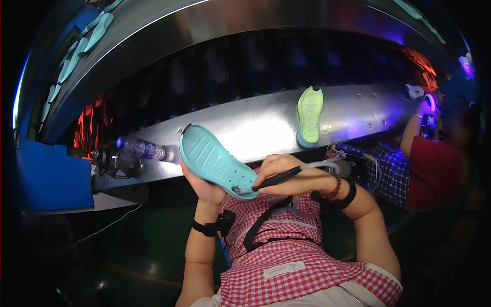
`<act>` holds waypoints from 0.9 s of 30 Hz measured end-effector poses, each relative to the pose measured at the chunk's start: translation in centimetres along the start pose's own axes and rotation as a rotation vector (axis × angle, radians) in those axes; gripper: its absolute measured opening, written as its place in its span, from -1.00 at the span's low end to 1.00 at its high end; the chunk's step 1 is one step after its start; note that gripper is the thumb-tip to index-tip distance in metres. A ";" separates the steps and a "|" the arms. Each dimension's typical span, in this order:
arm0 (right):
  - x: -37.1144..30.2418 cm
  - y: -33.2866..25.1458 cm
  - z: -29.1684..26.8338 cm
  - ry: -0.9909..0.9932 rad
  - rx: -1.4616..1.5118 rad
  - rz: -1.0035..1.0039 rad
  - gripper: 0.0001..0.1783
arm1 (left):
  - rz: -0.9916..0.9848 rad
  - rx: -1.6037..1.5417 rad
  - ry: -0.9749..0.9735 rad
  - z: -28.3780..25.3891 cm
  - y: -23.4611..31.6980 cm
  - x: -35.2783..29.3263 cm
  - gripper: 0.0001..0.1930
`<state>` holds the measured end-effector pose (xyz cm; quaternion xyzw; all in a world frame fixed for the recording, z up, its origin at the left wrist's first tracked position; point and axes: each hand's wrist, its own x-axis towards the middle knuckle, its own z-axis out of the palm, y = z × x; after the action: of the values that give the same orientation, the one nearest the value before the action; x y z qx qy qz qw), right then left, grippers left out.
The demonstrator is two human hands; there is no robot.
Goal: Applying adhesive to a shoe sole using a brush.
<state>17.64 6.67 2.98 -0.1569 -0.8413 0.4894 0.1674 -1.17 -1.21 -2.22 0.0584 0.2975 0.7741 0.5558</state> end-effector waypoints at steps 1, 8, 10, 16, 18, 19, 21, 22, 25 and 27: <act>-0.3 -0.7 -0.7 -0.007 0.062 0.014 -0.77 | -0.003 0.000 0.006 0.3 0.1 -0.3 -0.31; 1.9 -2.5 -1.0 0.276 0.342 -0.029 -0.78 | -0.198 -0.374 -0.103 4.2 -0.4 -2.2 -0.24; 1.2 -3.3 -0.6 0.122 0.307 -0.159 -0.79 | -0.159 -0.284 -0.200 4.4 -0.2 -2.2 -0.24; 0.9 -3.2 -2.5 0.211 0.375 -0.018 -0.79 | 0.017 -0.067 -0.104 5.5 0.5 -1.9 -0.22; 0.7 -3.1 -1.7 0.102 0.236 -0.138 -0.78 | 0.025 -0.063 -0.219 4.4 0.9 -1.2 -0.22; 0.6 -3.4 -1.5 0.077 0.252 -0.265 -0.77 | 0.035 -0.059 -0.335 4.1 1.1 -0.9 -0.21; 0.0 -3.8 -1.9 -0.008 0.385 -0.308 -0.77 | 0.046 -0.072 -0.198 3.9 1.1 -1.0 -0.16; -0.2 -4.0 -2.1 0.082 0.350 -0.229 -0.78 | 0.142 -0.035 -0.169 3.8 1.1 -0.7 -0.15; 0.6 -1.7 -2.0 0.215 0.304 -0.120 -0.75 | 0.235 -0.007 -0.203 4.1 1.5 -0.3 -0.13; -0.5 -2.3 -1.0 0.163 0.217 -0.300 -0.74 | 0.299 -0.090 -0.345 4.1 2.2 -0.4 -0.09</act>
<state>18.27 6.17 5.41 -0.0501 -0.7812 0.5326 0.3219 -1.06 -0.38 2.38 0.2085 0.1510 0.8389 0.4796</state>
